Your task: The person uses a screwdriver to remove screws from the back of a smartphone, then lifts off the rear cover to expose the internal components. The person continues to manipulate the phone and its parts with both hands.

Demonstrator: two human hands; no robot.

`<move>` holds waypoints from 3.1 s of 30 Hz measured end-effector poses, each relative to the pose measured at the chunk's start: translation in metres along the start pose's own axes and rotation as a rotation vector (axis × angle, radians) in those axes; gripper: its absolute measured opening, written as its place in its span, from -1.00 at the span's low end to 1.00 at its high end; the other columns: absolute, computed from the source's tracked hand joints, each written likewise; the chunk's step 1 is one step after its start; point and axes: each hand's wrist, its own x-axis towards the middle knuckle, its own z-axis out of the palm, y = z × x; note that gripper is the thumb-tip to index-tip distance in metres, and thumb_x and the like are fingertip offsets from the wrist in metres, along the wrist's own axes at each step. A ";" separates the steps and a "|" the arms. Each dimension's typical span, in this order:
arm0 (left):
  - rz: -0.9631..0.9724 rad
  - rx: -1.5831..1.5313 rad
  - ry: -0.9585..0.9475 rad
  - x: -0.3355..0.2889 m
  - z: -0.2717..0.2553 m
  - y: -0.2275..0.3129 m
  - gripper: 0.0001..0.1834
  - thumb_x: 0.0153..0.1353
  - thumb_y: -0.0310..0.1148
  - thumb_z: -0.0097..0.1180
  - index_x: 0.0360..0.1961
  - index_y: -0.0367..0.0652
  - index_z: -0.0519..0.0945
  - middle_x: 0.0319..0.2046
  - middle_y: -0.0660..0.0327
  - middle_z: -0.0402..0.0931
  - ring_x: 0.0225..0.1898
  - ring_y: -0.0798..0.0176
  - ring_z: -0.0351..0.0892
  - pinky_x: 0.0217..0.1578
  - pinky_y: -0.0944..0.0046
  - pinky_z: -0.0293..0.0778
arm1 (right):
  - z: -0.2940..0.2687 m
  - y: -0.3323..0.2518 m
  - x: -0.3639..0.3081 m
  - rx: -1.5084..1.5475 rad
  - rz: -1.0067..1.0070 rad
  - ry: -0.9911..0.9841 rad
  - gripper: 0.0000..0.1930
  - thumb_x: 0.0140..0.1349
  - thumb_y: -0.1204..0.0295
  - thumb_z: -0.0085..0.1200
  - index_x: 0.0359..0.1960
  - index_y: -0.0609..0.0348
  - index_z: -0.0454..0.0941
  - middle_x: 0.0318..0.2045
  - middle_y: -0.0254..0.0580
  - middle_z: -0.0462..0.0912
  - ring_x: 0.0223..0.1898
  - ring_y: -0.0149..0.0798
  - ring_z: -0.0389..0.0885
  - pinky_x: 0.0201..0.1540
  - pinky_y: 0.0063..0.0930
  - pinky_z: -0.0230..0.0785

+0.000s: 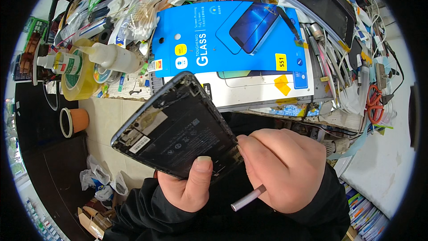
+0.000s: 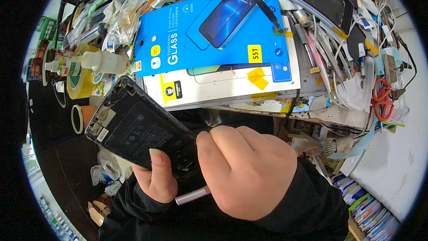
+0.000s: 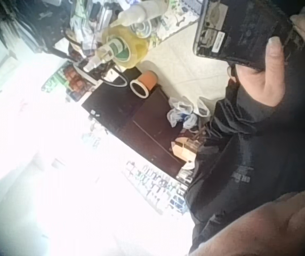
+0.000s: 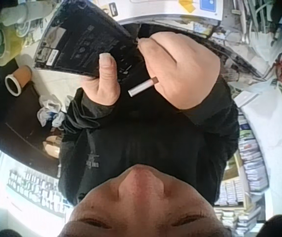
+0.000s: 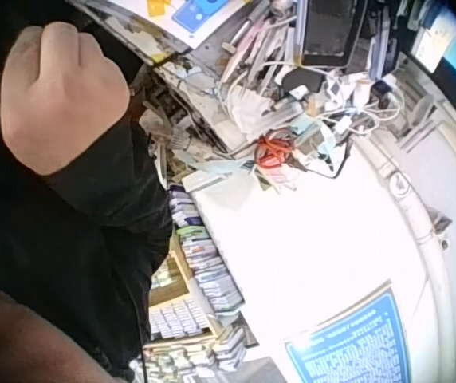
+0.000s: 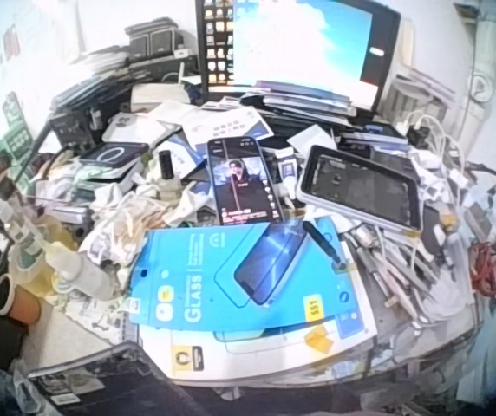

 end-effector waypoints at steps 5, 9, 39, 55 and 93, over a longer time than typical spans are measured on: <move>-0.002 -0.044 0.027 0.003 0.006 -0.002 -0.60 0.58 -0.32 -0.07 0.27 -0.37 0.44 0.10 0.02 0.61 0.09 0.15 0.61 0.17 0.15 0.47 | 0.007 0.001 0.000 -0.060 -0.022 0.023 -0.69 -0.12 0.44 0.16 -0.28 0.33 0.60 -0.49 -0.26 0.39 -0.59 -0.31 0.48 -0.63 -0.50 0.25; -0.099 -0.150 0.093 0.008 0.012 0.001 -0.68 0.55 -0.35 -0.02 0.14 -0.36 0.57 -0.01 0.08 0.67 -0.04 0.22 0.65 0.03 0.24 0.52 | 0.014 0.001 0.001 -0.105 -0.011 0.062 -0.73 -0.11 0.42 0.15 -0.34 0.30 0.58 -0.55 -0.29 0.33 -0.63 -0.31 0.43 -0.65 -0.49 0.22; -0.195 -0.308 0.051 0.008 0.015 0.017 -0.62 0.59 -0.29 -0.09 0.21 -0.38 0.50 0.02 0.07 0.66 0.02 0.24 0.65 0.08 0.22 0.55 | -0.024 0.000 0.006 -0.058 -0.033 -0.192 -0.71 0.00 0.53 0.29 -0.19 0.33 0.68 -0.36 -0.18 0.63 -0.46 -0.20 0.68 -0.49 -0.44 0.49; -0.482 -0.333 -0.015 0.012 0.003 0.010 -0.40 0.58 0.03 -0.16 0.28 -0.33 0.33 -0.06 -0.13 0.63 -0.10 -0.19 0.75 -0.01 -0.19 0.71 | -0.039 0.016 -0.006 0.061 -0.006 0.075 -0.64 -0.19 0.68 0.24 -0.24 0.25 0.68 -0.40 -0.14 0.67 -0.52 -0.14 0.65 -0.47 -0.34 0.51; -0.708 -0.390 -0.410 0.009 -0.008 0.013 -0.30 0.47 -0.04 0.07 0.37 -0.42 0.34 0.15 -0.10 0.59 0.15 0.03 0.64 0.17 0.06 0.57 | -0.024 0.017 -0.002 0.980 0.808 -0.261 -0.60 0.34 0.55 0.27 0.17 0.40 0.53 -0.29 -0.18 0.79 -0.34 -0.58 0.59 -0.27 -0.66 0.34</move>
